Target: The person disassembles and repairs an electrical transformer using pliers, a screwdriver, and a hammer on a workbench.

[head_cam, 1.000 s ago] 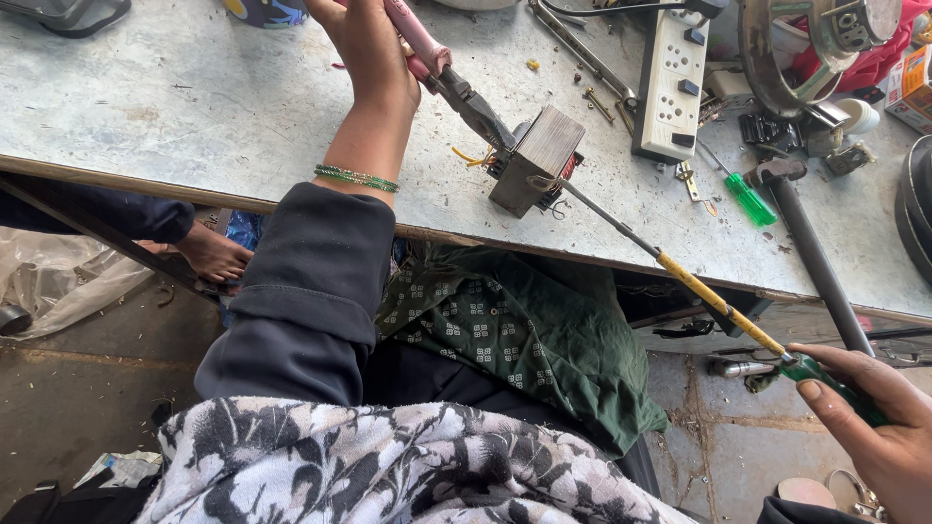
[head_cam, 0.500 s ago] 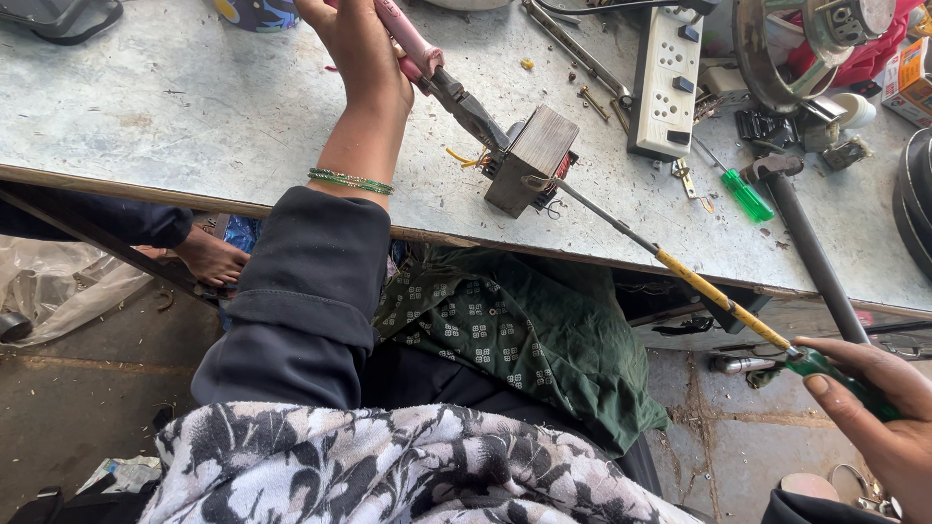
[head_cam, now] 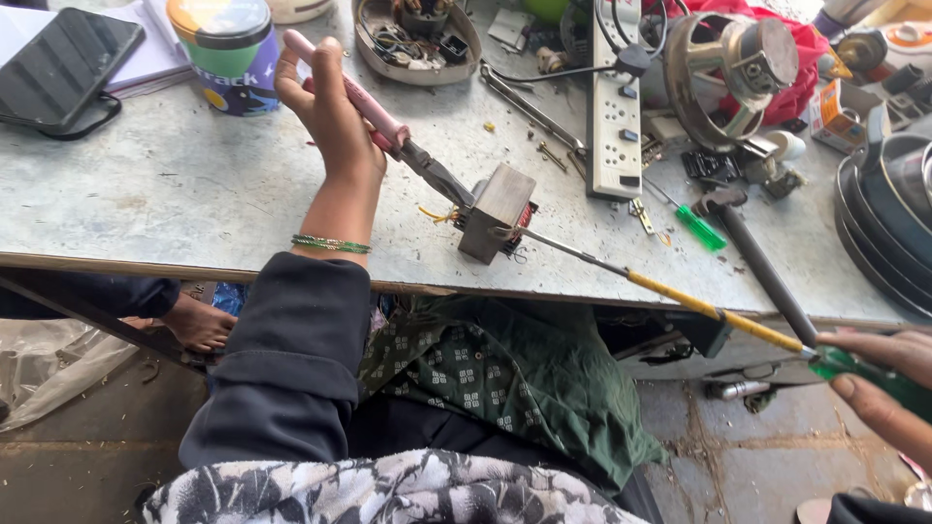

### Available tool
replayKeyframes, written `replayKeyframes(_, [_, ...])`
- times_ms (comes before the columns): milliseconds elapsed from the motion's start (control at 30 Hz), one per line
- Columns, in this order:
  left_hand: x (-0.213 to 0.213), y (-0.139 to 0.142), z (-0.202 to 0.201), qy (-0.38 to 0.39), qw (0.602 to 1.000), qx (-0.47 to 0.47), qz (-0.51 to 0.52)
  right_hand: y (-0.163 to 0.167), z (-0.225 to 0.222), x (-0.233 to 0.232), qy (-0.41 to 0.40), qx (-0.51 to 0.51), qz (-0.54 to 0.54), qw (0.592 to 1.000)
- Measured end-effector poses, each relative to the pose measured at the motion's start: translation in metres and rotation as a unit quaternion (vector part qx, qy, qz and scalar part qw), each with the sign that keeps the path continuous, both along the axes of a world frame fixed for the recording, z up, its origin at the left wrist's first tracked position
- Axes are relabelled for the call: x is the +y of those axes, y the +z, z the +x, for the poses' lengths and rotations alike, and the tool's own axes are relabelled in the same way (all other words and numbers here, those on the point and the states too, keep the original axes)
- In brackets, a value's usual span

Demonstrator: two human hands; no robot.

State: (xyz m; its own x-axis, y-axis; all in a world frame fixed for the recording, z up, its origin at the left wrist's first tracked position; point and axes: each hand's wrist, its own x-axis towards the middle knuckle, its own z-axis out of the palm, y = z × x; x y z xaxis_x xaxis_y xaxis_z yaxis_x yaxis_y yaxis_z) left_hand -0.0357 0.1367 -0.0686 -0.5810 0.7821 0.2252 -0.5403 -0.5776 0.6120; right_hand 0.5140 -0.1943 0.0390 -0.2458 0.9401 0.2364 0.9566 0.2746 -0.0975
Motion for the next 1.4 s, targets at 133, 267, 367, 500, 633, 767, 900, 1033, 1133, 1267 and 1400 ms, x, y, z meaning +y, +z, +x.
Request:
replayKeyframes(133, [-0.006,0.002,0.0,-0.003,1.0,0.007,-0.023,-0.009,0.019,0.007,-0.2,0.013,-0.123,0.972])
replayKeyframes(267, [-0.007,0.005,0.001,-0.001,1.0,0.02,-0.023,-0.036,0.057,0.019,-0.219,0.035,-0.139,0.965])
replayKeyframes(367, [-0.005,0.002,0.001,0.0,1.0,0.023,-0.019,-0.051,0.086,0.022,-0.205,0.105,-0.159,0.96])
replayKeyframes(500, [0.0,-0.002,0.001,0.008,1.0,0.022,0.008,-0.064,0.11,0.006,-0.13,0.187,-0.1,0.968])
replayKeyframes(633, [0.001,0.002,0.001,0.023,1.0,0.005,-0.011,-0.075,0.128,0.012,-0.227,0.418,-0.248,0.844])
replayKeyframes(767, [-0.011,0.006,0.003,-0.001,1.0,0.01,-0.005,-0.083,0.126,0.056,-0.185,0.26,-0.28,0.906])
replayKeyframes(900, [-0.013,0.005,0.004,-0.001,1.0,0.01,-0.002,-0.065,0.085,0.046,-0.24,0.03,-0.262,0.934])
replayKeyframes(1033, [-0.002,-0.004,0.003,0.002,1.0,-0.005,0.017,-0.05,0.018,0.0,-0.054,0.024,-0.008,0.998])
replayKeyframes(1133, [-0.001,-0.014,-0.001,-0.075,0.997,-0.01,0.002,-0.043,-0.01,-0.013,-0.036,0.038,-0.005,0.999])
replayKeyframes(1267, [0.004,-0.012,-0.002,-0.006,1.0,0.002,0.002,-0.039,-0.012,-0.002,-0.13,0.062,-0.182,0.973])
replayKeyframes(1400, [0.005,-0.014,-0.003,-0.009,1.0,0.007,0.004,-0.045,-0.009,-0.007,-0.112,0.061,-0.127,0.984])
